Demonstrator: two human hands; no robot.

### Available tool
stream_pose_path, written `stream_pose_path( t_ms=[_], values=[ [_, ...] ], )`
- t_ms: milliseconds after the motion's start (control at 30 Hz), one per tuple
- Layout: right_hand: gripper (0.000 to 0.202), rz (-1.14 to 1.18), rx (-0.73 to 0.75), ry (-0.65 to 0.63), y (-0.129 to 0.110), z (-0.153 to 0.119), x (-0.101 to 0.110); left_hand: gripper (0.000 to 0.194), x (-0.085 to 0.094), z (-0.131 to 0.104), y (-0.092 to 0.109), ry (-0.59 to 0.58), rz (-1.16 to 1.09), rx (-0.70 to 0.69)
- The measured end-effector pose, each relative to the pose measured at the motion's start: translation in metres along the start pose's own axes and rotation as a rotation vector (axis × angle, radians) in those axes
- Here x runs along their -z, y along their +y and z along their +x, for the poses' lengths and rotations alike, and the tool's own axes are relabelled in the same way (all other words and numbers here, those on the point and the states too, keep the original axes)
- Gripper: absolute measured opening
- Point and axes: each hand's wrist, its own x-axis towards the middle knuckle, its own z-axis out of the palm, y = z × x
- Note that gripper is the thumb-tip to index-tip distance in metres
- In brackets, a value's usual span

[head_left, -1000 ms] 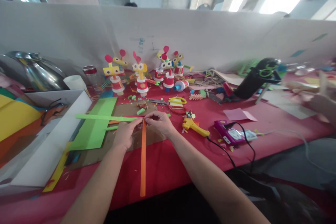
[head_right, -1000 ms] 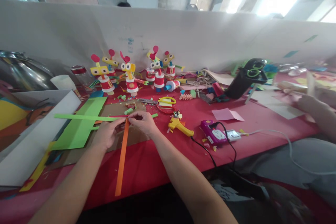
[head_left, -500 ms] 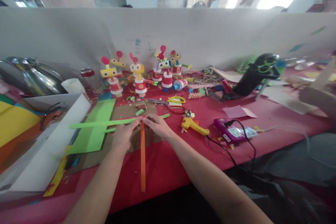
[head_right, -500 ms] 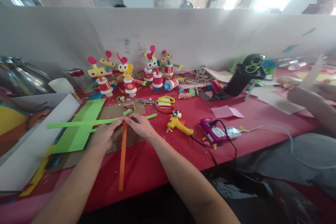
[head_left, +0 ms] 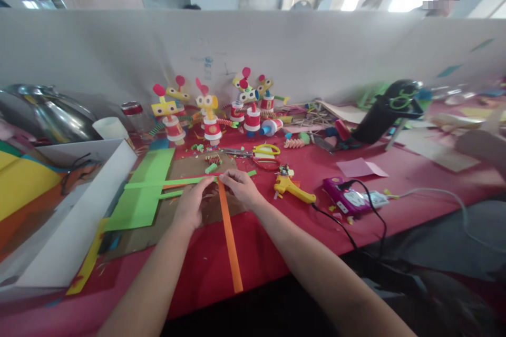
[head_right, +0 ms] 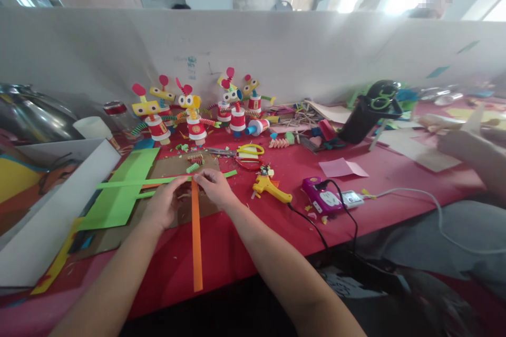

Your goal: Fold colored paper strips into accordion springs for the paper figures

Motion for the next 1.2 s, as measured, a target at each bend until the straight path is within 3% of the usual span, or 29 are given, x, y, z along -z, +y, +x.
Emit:
stream_pose_path(
  t_ms=[167,333,600,667,767,833,1033,1133,1200],
  values=[
    [0.033,0.05,-0.01,-0.024,-0.004,0.0,0.001,0.023,0.003,-0.002,0.0,-0.117,0.128,-0.05],
    [0.03,0.115,-0.046,-0.053,-0.011,-0.003,0.0,0.02,0.009,0.002,-0.004,-0.087,0.187,-0.113],
    [0.024,0.081,-0.077,-0.234,-0.019,-0.003,0.011,0.016,0.012,-0.001,0.002,-0.238,0.24,-0.092],
    [0.025,0.128,-0.069,-0.224,-0.021,-0.004,0.012,0.016,0.013,-0.004,0.006,-0.275,0.181,-0.039],
    [0.027,0.256,-0.072,-0.145,-0.023,-0.005,0.012,0.021,0.015,-0.006,0.012,-0.436,0.035,0.029],
    [0.028,0.327,-0.061,-0.074,-0.024,-0.006,0.01,0.025,0.015,-0.005,0.012,-0.493,-0.001,-0.005],
    [0.033,0.345,-0.016,0.048,-0.017,-0.003,0.001,0.058,-0.002,-0.001,-0.008,-0.325,0.069,-0.242],
    [0.033,0.354,0.008,0.083,-0.011,-0.003,-0.003,0.044,-0.01,-0.004,-0.018,-0.208,0.094,-0.391],
    [0.033,0.355,0.02,0.104,-0.008,-0.003,-0.005,0.035,-0.012,-0.005,-0.021,-0.126,0.1,-0.384]
  ],
)
